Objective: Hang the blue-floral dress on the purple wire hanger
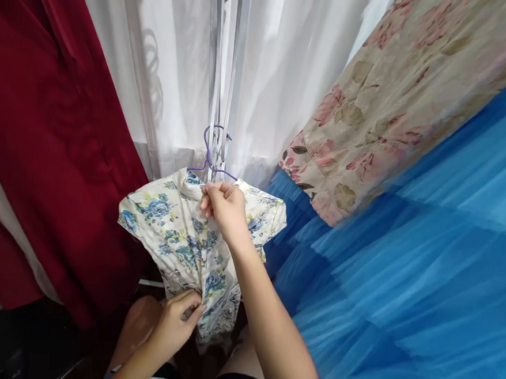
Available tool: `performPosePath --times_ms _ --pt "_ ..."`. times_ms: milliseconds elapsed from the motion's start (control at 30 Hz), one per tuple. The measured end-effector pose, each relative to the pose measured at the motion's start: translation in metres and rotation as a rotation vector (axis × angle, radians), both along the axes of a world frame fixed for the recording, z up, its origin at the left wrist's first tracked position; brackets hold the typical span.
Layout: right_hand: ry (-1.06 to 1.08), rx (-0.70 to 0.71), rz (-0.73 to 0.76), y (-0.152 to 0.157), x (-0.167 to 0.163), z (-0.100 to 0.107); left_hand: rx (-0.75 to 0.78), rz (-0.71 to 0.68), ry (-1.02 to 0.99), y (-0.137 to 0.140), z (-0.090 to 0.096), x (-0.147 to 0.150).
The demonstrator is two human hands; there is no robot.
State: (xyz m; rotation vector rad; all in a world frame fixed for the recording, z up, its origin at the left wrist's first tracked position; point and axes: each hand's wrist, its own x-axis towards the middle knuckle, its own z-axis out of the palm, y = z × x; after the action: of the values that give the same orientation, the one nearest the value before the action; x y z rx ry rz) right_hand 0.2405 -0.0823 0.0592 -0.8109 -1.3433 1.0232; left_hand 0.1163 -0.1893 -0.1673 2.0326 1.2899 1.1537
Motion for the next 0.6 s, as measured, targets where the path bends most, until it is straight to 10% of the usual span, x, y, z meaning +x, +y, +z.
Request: performPosePath --times_ms 100,233,367,600 --pt "-0.036 0.055 -0.059 -0.011 -0.001 -0.017 0.020 0.009 -0.210 0.020 0.035 -0.009" --pt "-0.075 0.098 -0.054 -0.029 0.001 -0.027 0.290 0.036 -0.414 0.062 0.130 -0.016" --pt "-0.195 0.180 -0.131 -0.039 0.004 -0.020 0.462 0.008 -0.147 0.094 0.202 -0.017" --pt "-0.534 0.242 -0.311 -0.010 0.006 -0.053 0.590 0.153 -0.310 0.100 0.219 -0.023"
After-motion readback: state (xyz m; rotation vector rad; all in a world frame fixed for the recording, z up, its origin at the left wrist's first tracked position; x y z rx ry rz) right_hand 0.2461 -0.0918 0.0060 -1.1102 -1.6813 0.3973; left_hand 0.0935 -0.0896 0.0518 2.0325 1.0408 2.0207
